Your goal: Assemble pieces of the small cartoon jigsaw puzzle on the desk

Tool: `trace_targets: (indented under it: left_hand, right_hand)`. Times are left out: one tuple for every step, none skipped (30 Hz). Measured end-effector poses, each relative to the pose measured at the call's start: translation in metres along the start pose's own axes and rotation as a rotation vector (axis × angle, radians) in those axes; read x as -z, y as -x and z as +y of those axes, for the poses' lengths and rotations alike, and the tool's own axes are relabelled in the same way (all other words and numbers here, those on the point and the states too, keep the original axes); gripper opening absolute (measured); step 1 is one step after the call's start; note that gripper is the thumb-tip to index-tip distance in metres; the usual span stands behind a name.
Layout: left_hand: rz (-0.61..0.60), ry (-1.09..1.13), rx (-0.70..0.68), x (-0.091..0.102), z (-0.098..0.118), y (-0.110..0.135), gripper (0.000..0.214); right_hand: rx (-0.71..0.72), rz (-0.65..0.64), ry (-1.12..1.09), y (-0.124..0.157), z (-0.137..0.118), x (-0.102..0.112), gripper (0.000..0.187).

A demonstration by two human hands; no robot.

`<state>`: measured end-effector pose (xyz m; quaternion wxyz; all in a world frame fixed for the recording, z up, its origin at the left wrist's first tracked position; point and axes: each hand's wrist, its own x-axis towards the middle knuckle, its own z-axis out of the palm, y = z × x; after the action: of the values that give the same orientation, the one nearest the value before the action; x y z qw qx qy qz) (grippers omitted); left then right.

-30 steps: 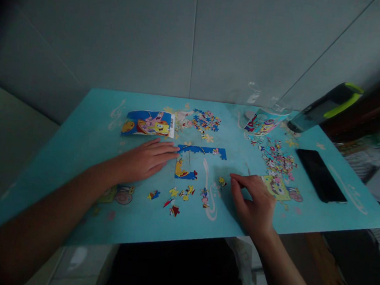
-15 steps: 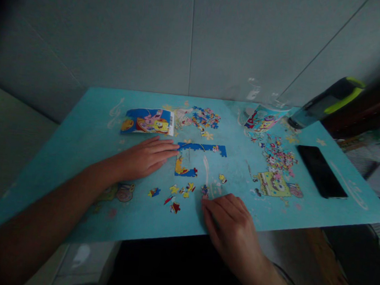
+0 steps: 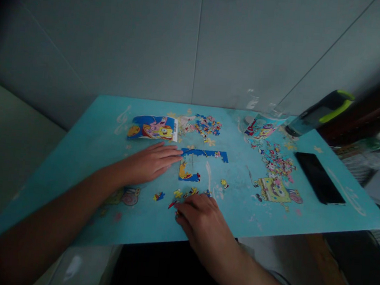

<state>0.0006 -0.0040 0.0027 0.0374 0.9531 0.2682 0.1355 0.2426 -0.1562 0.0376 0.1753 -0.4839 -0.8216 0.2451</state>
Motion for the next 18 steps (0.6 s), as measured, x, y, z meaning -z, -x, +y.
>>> trace_targets:
  left_hand:
    - [0.001,-0.002,-0.001,-0.001,0.0,0.0,0.041]
    - [0.004,-0.005,-0.005,-0.001,-0.001,0.0,0.041]
    - [0.01,-0.008,-0.009,-0.002,-0.001,0.0,0.041]
    - [0.016,-0.012,-0.015,-0.003,-0.001,0.0,0.041]
    - [0.02,-0.016,-0.018,-0.003,-0.001,0.0,0.041]
    - [0.022,-0.019,-0.02,-0.003,-0.001,0.0,0.041]
    - [0.023,-0.02,-0.019,-0.003,-0.001,0.0,0.041]
    - [0.023,-0.02,-0.017,-0.002,-0.001,0.0,0.041]
    - [0.023,-0.02,-0.014,-0.002,0.0,0.0,0.041]
    - [0.021,-0.021,-0.011,-0.001,0.0,0.0,0.041]
    - [0.022,-0.022,-0.008,-0.001,0.001,0.0,0.041]
    - [0.021,-0.024,-0.007,-0.001,0.001,0.0,0.041]
    - [0.022,-0.026,-0.005,0.0,0.001,0.0,0.041]
    - [0.021,-0.028,-0.006,0.0,0.001,0.0,0.041]
    - [0.021,-0.03,-0.006,0.0,0.001,0.0,0.041]
    - [0.023,-0.031,-0.007,0.0,0.001,-0.001,0.04]
    - [0.024,-0.031,-0.008,0.0,0.001,0.0,0.04]
    - [0.026,-0.031,-0.009,0.0,0.001,0.0,0.04]
  right_hand:
    - [-0.002,-0.013,-0.007,0.0,0.0,0.001,0.035]
    - [-0.003,-0.026,-0.012,0.0,0.0,0.003,0.035]
    - [-0.004,-0.04,-0.016,0.0,-0.001,0.006,0.034]
    - [-0.005,-0.055,-0.022,0.0,-0.001,0.009,0.03]
    - [-0.006,-0.066,-0.035,-0.001,-0.002,0.012,0.025]
    - [-0.01,-0.073,-0.057,-0.002,-0.002,0.016,0.021]
    - [-0.02,-0.074,-0.086,-0.004,0.0,0.021,0.019]
    - [-0.04,-0.061,-0.117,-0.006,0.002,0.027,0.018]
    - [-0.072,-0.035,-0.148,-0.009,0.005,0.032,0.016]
    - [-0.114,-0.007,-0.177,-0.012,0.01,0.037,0.013]
    - [-0.162,0.029,-0.2,-0.016,0.016,0.042,0.011]
    - [-0.211,0.056,-0.224,-0.02,0.023,0.047,0.011]
    - [-0.253,0.071,-0.25,-0.024,0.03,0.05,0.013]
    - [-0.279,0.087,-0.277,-0.029,0.037,0.053,0.015]
    - [-0.298,0.1,-0.299,-0.033,0.043,0.055,0.017]
    - [-0.311,0.103,-0.314,-0.036,0.047,0.056,0.018]
    - [-0.325,0.106,-0.324,-0.039,0.051,0.056,0.02]
    - [-0.339,0.103,-0.33,-0.042,0.053,0.056,0.021]
